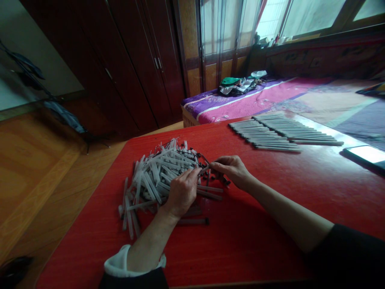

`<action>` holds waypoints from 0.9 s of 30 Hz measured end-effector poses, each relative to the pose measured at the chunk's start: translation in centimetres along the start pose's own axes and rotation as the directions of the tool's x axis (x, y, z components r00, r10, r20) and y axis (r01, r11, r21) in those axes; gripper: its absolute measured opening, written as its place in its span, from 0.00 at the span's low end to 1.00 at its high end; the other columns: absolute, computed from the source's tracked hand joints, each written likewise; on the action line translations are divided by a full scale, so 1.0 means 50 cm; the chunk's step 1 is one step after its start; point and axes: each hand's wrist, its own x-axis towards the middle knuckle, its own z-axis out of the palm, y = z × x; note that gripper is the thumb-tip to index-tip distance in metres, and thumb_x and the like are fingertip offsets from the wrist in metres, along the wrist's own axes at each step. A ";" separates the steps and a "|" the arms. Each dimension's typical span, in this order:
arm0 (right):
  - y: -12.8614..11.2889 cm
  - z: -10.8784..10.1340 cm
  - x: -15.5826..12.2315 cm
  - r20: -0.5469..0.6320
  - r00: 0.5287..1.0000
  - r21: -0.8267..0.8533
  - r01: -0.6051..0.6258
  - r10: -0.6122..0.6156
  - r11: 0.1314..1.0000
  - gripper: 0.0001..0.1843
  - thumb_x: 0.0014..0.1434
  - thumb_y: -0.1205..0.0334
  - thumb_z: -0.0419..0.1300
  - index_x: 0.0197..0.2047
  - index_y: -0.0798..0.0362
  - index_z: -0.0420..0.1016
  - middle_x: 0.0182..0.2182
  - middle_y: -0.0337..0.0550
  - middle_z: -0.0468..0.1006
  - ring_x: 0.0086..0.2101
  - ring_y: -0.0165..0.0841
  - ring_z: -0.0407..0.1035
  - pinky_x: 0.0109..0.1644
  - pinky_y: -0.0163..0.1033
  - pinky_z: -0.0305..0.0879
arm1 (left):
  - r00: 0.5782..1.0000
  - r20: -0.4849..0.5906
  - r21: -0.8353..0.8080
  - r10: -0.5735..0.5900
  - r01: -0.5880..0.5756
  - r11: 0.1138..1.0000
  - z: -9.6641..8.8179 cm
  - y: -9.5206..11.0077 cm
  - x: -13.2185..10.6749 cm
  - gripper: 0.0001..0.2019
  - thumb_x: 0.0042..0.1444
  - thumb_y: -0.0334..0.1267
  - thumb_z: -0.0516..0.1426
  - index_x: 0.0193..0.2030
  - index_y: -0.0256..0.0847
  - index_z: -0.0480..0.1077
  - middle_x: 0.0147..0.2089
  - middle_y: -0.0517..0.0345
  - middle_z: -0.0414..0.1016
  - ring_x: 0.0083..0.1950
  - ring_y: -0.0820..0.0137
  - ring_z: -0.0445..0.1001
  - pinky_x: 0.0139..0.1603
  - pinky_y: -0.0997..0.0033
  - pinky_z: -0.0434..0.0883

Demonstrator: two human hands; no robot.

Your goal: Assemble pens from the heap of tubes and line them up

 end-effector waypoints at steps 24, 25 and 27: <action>-0.004 0.001 -0.001 0.000 1.000 -0.026 -0.016 0.016 1.000 0.22 0.48 0.45 0.61 0.27 0.59 0.74 0.14 0.39 0.70 0.14 0.24 0.60 0.14 0.29 0.51 | 1.000 -0.009 -0.005 0.025 -0.025 1.000 0.002 -0.003 -0.001 0.14 0.59 0.28 0.50 0.51 0.38 0.64 0.43 0.52 0.74 0.45 0.67 0.74 0.45 0.66 0.72; -0.004 0.001 -0.001 0.013 1.000 -0.014 -0.012 0.012 1.000 0.22 0.48 0.46 0.61 0.30 0.60 0.75 0.15 0.39 0.71 0.14 0.24 0.60 0.14 0.29 0.51 | 1.000 -0.009 -0.009 0.014 -0.014 1.000 0.001 -0.003 -0.001 0.14 0.59 0.28 0.50 0.51 0.38 0.64 0.42 0.52 0.74 0.45 0.67 0.74 0.45 0.67 0.72; -0.002 0.001 0.001 0.031 0.999 0.006 -0.011 0.011 1.000 0.21 0.47 0.47 0.62 0.33 0.60 0.76 0.16 0.39 0.71 0.14 0.24 0.60 0.15 0.29 0.52 | 1.000 -0.009 -0.012 -0.004 0.004 1.000 0.000 -0.002 0.000 0.13 0.59 0.27 0.50 0.50 0.38 0.64 0.42 0.52 0.75 0.44 0.68 0.74 0.45 0.67 0.72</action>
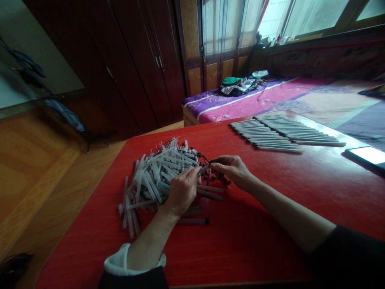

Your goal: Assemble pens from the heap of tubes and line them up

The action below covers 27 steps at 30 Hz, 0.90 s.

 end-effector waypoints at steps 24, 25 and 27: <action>-0.004 0.072 0.302 -0.124 0.992 -0.882 -0.117 0.015 0.455 0.16 0.41 0.61 0.64 0.35 0.58 0.78 0.36 0.55 0.78 0.40 0.44 0.72 0.40 0.41 0.67 | 0.951 -0.279 -0.165 -0.131 0.087 0.982 -0.002 -0.010 -0.002 0.14 0.60 0.30 0.48 0.53 0.39 0.62 0.46 0.49 0.74 0.47 0.66 0.73 0.49 0.68 0.69; 0.000 0.074 0.304 -0.117 0.993 -0.887 -0.117 0.027 0.446 0.17 0.40 0.61 0.64 0.36 0.58 0.77 0.36 0.56 0.78 0.40 0.44 0.72 0.40 0.40 0.67 | 0.952 -0.276 -0.171 -0.135 0.089 0.981 -0.003 -0.010 -0.002 0.15 0.60 0.30 0.48 0.53 0.39 0.62 0.46 0.49 0.74 0.47 0.66 0.73 0.49 0.69 0.68; 0.007 0.074 0.303 -0.098 0.994 -0.891 -0.106 0.040 0.441 0.17 0.40 0.61 0.63 0.36 0.58 0.77 0.36 0.54 0.78 0.40 0.42 0.71 0.40 0.39 0.67 | 0.953 -0.271 -0.180 -0.137 0.090 0.980 -0.005 -0.010 -0.001 0.15 0.60 0.30 0.48 0.53 0.39 0.63 0.45 0.49 0.74 0.47 0.66 0.73 0.49 0.69 0.68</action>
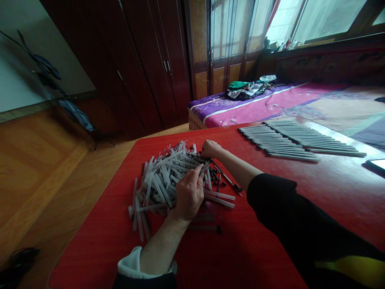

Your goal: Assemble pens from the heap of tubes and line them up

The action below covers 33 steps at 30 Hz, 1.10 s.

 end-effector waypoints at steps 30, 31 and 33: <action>0.095 -0.043 -0.275 0.141 0.988 0.985 -0.147 -0.066 -0.091 0.08 0.41 0.65 0.64 0.25 0.56 0.68 0.20 0.36 0.73 0.16 0.22 0.63 0.18 0.28 0.57 | 0.799 0.046 -0.865 -0.599 0.332 0.377 -0.020 0.003 0.038 0.12 0.49 0.39 0.60 0.37 0.40 0.62 0.37 0.58 0.76 0.33 0.72 0.75 0.30 0.75 0.71; 0.092 -0.042 -0.277 0.138 0.987 0.986 -0.145 -0.083 -0.084 0.08 0.42 0.65 0.64 0.26 0.56 0.69 0.22 0.37 0.75 0.17 0.22 0.63 0.19 0.28 0.59 | 0.792 0.096 -0.889 -0.603 0.341 0.306 -0.017 0.004 0.037 0.13 0.47 0.38 0.62 0.36 0.40 0.62 0.36 0.59 0.76 0.36 0.70 0.76 0.33 0.72 0.72; 0.087 -0.039 -0.280 0.145 0.982 0.986 -0.153 -0.117 -0.062 0.07 0.44 0.66 0.63 0.29 0.57 0.72 0.24 0.40 0.76 0.19 0.23 0.65 0.22 0.29 0.61 | 0.781 0.173 -0.911 -0.601 0.358 0.204 -0.011 0.006 0.035 0.14 0.45 0.36 0.63 0.36 0.40 0.62 0.35 0.60 0.76 0.39 0.68 0.77 0.38 0.68 0.73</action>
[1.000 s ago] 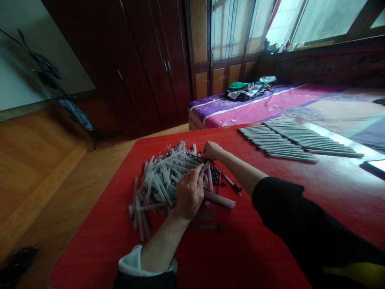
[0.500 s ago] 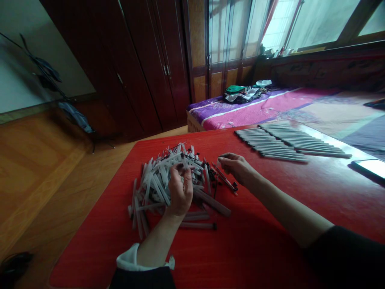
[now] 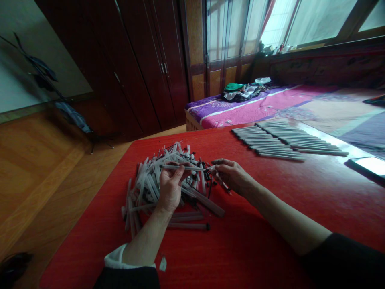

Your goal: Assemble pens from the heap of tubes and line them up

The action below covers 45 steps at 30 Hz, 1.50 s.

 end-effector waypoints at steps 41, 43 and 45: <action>0.025 0.033 -0.012 -0.022 0.999 -0.023 0.023 -0.023 0.999 0.11 0.42 0.61 0.65 0.28 0.60 0.74 0.23 0.45 0.77 0.20 0.29 0.71 0.24 0.33 0.65 | 0.996 -0.053 -0.022 -0.078 0.077 0.997 0.023 -0.009 -0.019 0.11 0.42 0.34 0.65 0.31 0.37 0.69 0.33 0.57 0.78 0.37 0.68 0.77 0.32 0.76 0.74; 0.017 0.029 -0.010 0.003 0.999 -0.124 0.034 -0.034 0.992 0.12 0.45 0.58 0.62 0.30 0.59 0.75 0.23 0.46 0.77 0.21 0.30 0.71 0.26 0.34 0.66 | 0.995 -0.056 -0.006 -0.077 0.076 0.997 0.022 -0.007 -0.016 0.11 0.42 0.35 0.65 0.32 0.36 0.69 0.33 0.56 0.78 0.38 0.67 0.77 0.33 0.74 0.74; 0.005 0.025 -0.009 0.012 0.992 -0.356 0.124 -0.128 0.926 0.14 0.49 0.56 0.60 0.34 0.59 0.76 0.25 0.46 0.77 0.24 0.31 0.71 0.28 0.37 0.66 | 0.996 -0.047 0.003 -0.080 0.080 0.997 0.021 -0.006 -0.013 0.11 0.42 0.35 0.65 0.32 0.36 0.70 0.33 0.56 0.78 0.37 0.68 0.77 0.34 0.73 0.75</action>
